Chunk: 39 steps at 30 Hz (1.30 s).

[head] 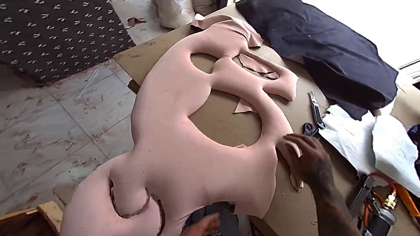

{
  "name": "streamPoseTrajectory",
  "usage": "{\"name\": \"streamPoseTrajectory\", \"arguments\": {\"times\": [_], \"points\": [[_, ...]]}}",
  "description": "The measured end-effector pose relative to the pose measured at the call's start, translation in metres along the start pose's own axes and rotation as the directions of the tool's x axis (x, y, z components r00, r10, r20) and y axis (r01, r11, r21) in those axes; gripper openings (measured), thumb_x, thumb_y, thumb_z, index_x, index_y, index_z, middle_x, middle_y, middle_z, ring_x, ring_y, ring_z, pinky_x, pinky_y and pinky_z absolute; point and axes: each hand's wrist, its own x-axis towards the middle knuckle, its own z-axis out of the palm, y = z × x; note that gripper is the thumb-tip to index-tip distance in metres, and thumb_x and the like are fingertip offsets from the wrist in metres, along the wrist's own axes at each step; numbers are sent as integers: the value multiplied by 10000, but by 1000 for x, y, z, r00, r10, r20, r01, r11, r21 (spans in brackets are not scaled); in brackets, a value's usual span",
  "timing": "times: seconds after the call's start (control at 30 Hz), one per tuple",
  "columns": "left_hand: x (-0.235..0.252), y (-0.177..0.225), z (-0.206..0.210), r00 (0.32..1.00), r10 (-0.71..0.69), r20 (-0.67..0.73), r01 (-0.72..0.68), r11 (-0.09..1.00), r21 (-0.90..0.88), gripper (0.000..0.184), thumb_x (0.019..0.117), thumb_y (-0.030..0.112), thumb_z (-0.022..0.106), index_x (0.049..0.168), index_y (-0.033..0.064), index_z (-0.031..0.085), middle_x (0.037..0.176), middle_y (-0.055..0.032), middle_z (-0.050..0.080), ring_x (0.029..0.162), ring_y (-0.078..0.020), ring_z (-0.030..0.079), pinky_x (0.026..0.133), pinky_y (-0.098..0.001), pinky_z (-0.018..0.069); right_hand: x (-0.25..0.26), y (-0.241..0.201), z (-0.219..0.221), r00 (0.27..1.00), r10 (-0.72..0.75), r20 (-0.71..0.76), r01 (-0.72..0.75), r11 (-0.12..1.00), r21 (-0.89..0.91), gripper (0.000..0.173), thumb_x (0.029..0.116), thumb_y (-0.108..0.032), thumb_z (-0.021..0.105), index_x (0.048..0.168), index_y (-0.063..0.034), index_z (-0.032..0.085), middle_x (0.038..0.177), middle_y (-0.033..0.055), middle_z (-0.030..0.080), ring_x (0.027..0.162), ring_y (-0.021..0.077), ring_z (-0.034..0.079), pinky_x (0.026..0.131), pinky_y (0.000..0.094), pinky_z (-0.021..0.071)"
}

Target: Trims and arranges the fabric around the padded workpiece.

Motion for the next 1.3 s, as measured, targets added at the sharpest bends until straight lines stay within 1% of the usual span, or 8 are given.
{"name": "streamPoseTrajectory", "arguments": {"times": [0.13,0.33,0.53,0.67,0.77,0.83,1.03,1.3], "points": [[49,1,47,932,-3,-362,-276,645,-713,422,972,126,702,1318,-64,553,1223,-211,702,1132,-355,696,1000,-548,571,45,107,-24,963,264,58,-251,953,-173,253,1009,-129,585,1214,-107,732,1172,165,707,1085,384,673,903,630,540],[89,-1,83,828,-31,-559,-537,238,-809,353,1050,189,570,1318,-37,533,1164,-268,696,1055,-370,720,979,-538,579,94,158,-17,926,298,233,-287,954,-83,423,954,-304,704,1320,-95,662,1184,194,696,1070,411,670,918,681,517],[110,16,95,766,-4,-642,-602,346,-720,432,1048,262,596,1356,-35,537,1187,-266,687,1071,-360,711,947,-534,590,82,176,-28,888,70,455,-24,994,-107,284,882,-164,747,1166,-170,745,1090,121,730,1020,349,694,866,666,546],[121,1,107,730,80,-678,-601,547,-583,445,957,228,745,1255,-73,608,1131,-233,720,1043,-329,726,943,-505,608,55,187,-24,800,-224,556,278,960,-14,715,704,-266,928,1357,-242,639,1362,60,623,1215,311,615,982,579,532],[121,3,102,701,96,-706,-674,411,-613,388,982,142,685,1279,-77,566,1161,-240,698,1087,-323,701,978,-512,577,47,190,-20,813,-252,526,358,927,-109,734,607,-369,968,1285,-293,696,1218,80,662,1099,362,623,846,608,536],[121,8,100,700,57,-712,-699,264,-665,379,1041,174,578,1349,-40,526,1234,-244,671,1159,-336,669,1015,-538,545,47,195,-23,813,-224,538,388,897,-213,527,562,-498,934,1000,-295,724,996,39,649,987,325,610,778,562,506],[109,18,91,792,87,-605,-605,245,-757,490,1060,395,540,1392,36,550,1283,-232,662,1201,-354,654,1039,-567,526,42,194,-36,815,-209,541,400,878,-263,394,681,-451,921,730,-217,608,677,-4,603,647,231,648,533,512,514],[114,21,93,796,46,-603,-575,368,-731,476,1043,350,598,1387,25,553,1264,-219,678,1179,-337,671,1031,-542,544,39,206,-67,881,-123,457,305,886,-350,181,881,-176,769,1017,-128,661,826,121,677,839,382,697,654,576,548]]}}
